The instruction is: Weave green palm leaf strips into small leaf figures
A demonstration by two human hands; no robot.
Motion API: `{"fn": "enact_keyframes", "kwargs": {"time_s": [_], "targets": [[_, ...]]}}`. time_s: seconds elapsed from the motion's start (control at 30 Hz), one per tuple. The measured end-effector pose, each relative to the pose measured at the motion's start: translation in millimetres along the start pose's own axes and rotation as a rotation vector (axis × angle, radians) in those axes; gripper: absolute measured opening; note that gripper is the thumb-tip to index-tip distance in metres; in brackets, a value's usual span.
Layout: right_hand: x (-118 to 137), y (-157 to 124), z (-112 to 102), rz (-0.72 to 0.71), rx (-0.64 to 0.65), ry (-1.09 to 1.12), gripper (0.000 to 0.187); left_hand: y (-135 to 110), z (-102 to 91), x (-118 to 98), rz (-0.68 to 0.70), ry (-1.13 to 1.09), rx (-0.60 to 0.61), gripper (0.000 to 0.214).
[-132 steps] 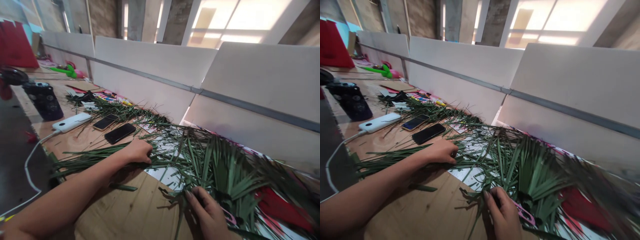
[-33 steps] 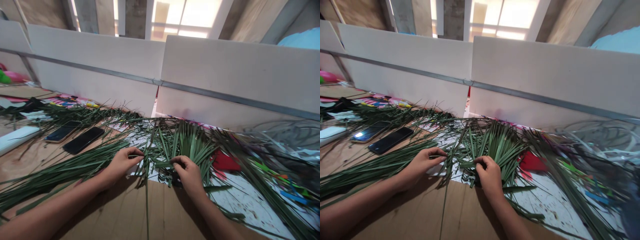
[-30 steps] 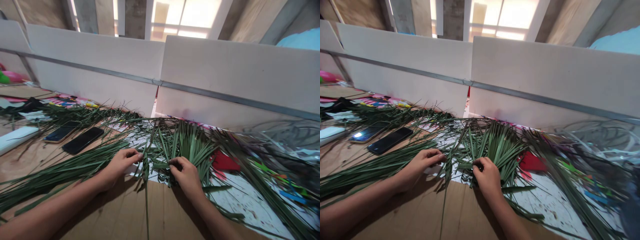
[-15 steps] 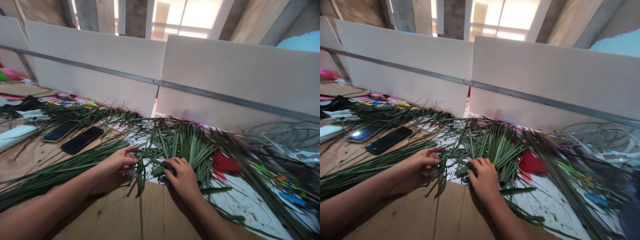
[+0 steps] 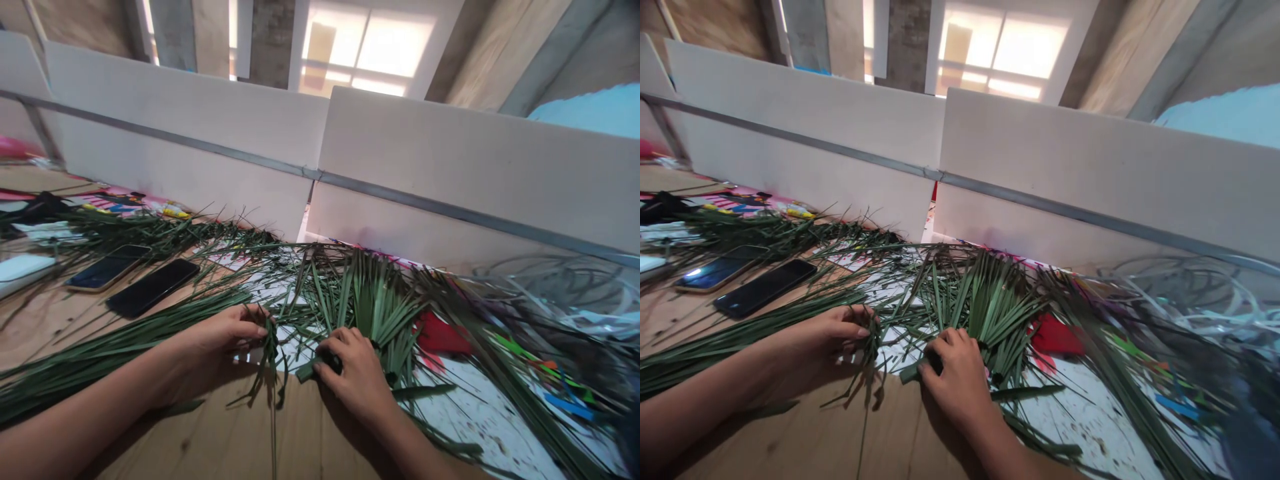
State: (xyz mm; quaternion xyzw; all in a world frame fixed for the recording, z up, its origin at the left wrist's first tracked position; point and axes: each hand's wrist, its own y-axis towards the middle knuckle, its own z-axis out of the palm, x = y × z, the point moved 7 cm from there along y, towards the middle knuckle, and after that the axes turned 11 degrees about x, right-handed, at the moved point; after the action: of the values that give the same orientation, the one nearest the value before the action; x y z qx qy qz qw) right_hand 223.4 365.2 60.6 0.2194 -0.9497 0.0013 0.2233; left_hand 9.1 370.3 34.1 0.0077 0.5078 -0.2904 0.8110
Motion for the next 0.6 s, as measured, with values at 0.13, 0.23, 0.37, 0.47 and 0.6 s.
{"fn": "enact_keyframes", "kwargs": {"time_s": [0.13,0.23,0.37,0.47,0.6], "targets": [[3.8,-1.2,3.1,-0.038,0.021,0.036,0.008,0.7,-0.3,0.4,0.015,0.016,-0.003,0.041],[4.8,-2.2,5.9,-0.057,0.013,-0.009,0.019,10.6,-9.1,-1.6,0.039,0.122,0.027,0.047],[6.3,-2.0,9.1,-0.072,0.029,-0.051,0.021,17.3,-18.1,-5.2,0.088,0.165,0.043,0.045],[7.6,-2.3,6.5,-0.106,0.01,-0.035,0.018,15.0,-14.6,-5.7,0.092,0.16,0.074,0.043],[3.0,-8.1,-4.8,-0.112,-0.137,0.072,0.012,6.5,-1.0,-6.6,0.058,0.163,0.118,0.042]]}}
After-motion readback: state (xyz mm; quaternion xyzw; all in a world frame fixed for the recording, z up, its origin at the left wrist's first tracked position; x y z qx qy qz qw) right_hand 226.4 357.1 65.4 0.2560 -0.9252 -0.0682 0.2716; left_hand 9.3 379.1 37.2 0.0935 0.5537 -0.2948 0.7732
